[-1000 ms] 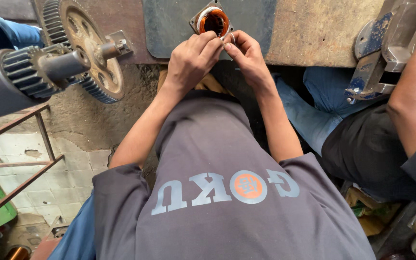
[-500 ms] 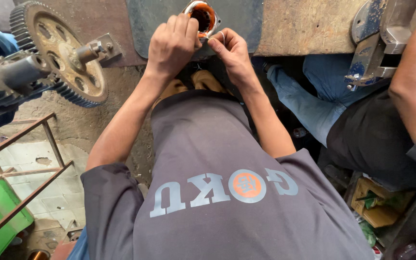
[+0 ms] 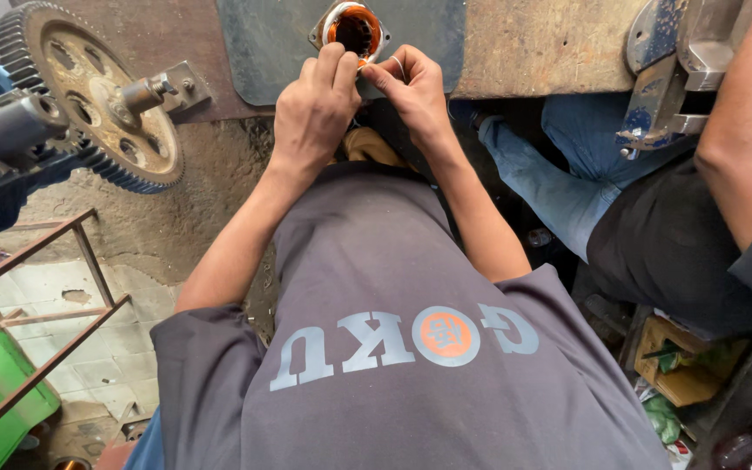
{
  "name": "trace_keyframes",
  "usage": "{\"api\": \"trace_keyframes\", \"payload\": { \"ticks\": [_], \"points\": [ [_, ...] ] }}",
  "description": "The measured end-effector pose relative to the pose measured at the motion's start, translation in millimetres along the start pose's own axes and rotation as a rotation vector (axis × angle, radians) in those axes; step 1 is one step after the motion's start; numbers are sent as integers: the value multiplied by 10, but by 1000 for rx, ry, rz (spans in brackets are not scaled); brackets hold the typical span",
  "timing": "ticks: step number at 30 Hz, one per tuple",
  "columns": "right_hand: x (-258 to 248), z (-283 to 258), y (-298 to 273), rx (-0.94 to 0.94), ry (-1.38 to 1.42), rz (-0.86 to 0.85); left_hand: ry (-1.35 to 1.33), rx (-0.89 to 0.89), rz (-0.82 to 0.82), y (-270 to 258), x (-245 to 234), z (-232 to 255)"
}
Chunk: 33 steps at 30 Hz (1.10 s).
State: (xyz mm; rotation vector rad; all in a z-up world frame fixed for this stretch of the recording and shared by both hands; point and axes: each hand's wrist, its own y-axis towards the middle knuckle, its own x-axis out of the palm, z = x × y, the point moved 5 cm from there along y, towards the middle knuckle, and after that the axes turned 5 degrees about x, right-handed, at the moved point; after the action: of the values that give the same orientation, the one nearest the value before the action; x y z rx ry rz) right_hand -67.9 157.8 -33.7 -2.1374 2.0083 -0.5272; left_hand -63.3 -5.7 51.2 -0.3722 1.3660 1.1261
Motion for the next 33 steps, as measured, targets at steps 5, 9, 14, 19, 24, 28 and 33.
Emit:
{"api": "trace_keyframes", "payload": {
  "ticks": [5, 9, 14, 19, 24, 28, 33],
  "points": [
    [10, -318, -221, -233, -377, 110, -384, -75, 55, 2, -14, 6],
    [145, -672, -410, -702, -766, 149, -442, 31, 1, 111, -9, -262],
    [378, -781, -398, -968, -1075, 31, -536, 89, -45, 26, -135, -538],
    [489, -745, -480, -1023, -1198, 38, -645, 42, 25, 15, -147, -552],
    [549, -599, -483, -965, -1321, 72, -655, -6, 9, 25, -39, -586],
    [605, -498, -444, -918, -1362, 71, -637, -33, -16, 10, 38, -602],
    [654, -472, -424, -847, -1338, 105, -601, -6, 4, 44, 10, -577]
  ]
}}
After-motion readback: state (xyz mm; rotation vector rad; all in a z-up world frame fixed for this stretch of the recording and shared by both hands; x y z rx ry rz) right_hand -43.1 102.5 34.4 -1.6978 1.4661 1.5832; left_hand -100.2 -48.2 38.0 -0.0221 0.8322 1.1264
